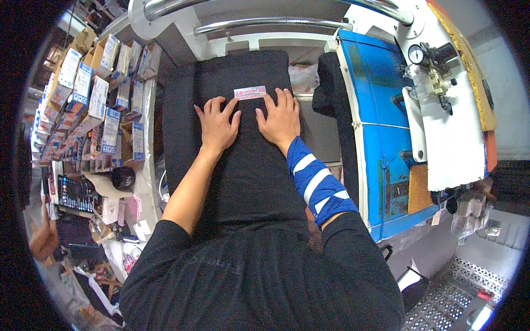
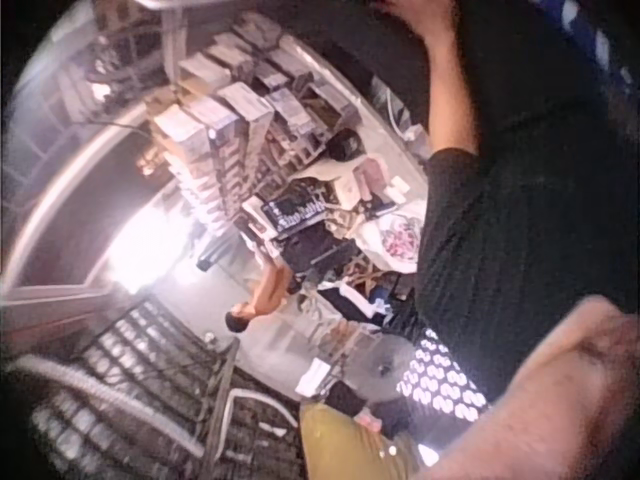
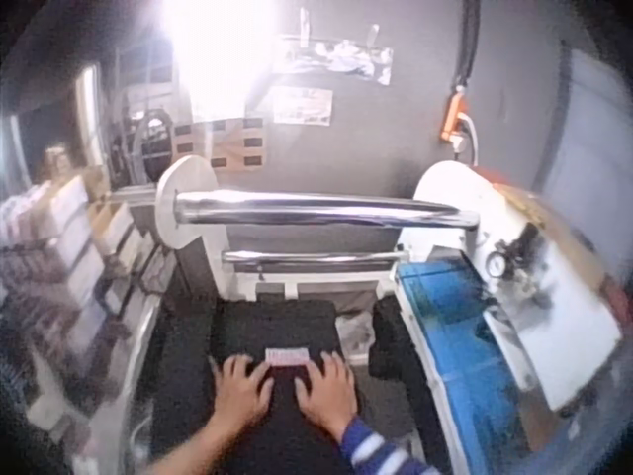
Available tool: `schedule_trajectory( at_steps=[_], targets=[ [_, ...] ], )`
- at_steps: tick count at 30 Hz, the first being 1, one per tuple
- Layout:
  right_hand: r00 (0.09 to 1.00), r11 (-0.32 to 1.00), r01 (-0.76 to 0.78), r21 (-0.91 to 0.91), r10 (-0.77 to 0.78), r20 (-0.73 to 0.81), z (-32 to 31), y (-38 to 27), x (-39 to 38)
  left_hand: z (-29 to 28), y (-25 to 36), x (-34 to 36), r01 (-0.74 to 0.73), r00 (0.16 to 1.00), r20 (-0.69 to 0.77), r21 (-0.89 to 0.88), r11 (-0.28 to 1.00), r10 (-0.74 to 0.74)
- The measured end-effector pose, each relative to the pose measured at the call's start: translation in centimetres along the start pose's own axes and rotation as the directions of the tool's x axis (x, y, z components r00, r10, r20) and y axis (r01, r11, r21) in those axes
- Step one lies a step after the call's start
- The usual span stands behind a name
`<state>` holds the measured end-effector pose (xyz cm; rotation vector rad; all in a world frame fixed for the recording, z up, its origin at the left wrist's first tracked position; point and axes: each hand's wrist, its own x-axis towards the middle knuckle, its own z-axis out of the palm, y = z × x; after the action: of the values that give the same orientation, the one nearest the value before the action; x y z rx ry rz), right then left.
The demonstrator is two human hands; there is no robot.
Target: The person places black t-shirts on a heat press, aligns printed transfer sheets, closes the press, and then removes and stacks the finished shirts. The process is repeated for multiple shirts.
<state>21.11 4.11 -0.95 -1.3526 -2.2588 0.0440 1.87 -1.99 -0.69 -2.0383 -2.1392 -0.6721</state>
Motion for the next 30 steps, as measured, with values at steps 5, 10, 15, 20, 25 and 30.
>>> schedule_trajectory(
  at_steps=[5, 10, 15, 20, 25, 30],
  targets=[
    [1.0, 1.0, 0.002, 0.009, -0.002, -0.001, -0.03, -0.02, -0.05, 0.27, -0.16, -0.13, -0.002, 1.0, -0.013, -0.009, 1.0, 0.002],
    [1.0, 1.0, 0.006, 0.009, -0.006, -0.002, -0.05, -0.03, -0.03, 0.27, -0.22, -0.08, 0.003, 1.0, -0.004, -0.009, 1.0, -0.003],
    [1.0, 1.0, 0.004, 0.014, -0.004, -0.004, 0.04, 0.03, -0.04, 0.27, -0.24, -0.12, 0.012, 1.0, 0.011, -0.005, 1.0, -0.012],
    [1.0, 1.0, 0.008, 0.006, -0.008, -0.004, 0.09, 0.06, -0.05, 0.32, -0.31, -0.13, 0.011, 1.0, 0.022, 0.003, 1.0, -0.011],
    [1.0, 1.0, 0.005, 0.01, -0.005, 0.0, 0.05, 0.01, -0.04, 0.26, -0.21, -0.14, 0.011, 1.0, 0.016, 0.004, 1.0, -0.011],
    [1.0, 1.0, 0.002, 0.012, -0.002, 0.004, -0.01, -0.04, -0.03, 0.23, -0.2, -0.14, 0.007, 1.0, 0.01, 0.012, 1.0, -0.007]
  ],
)
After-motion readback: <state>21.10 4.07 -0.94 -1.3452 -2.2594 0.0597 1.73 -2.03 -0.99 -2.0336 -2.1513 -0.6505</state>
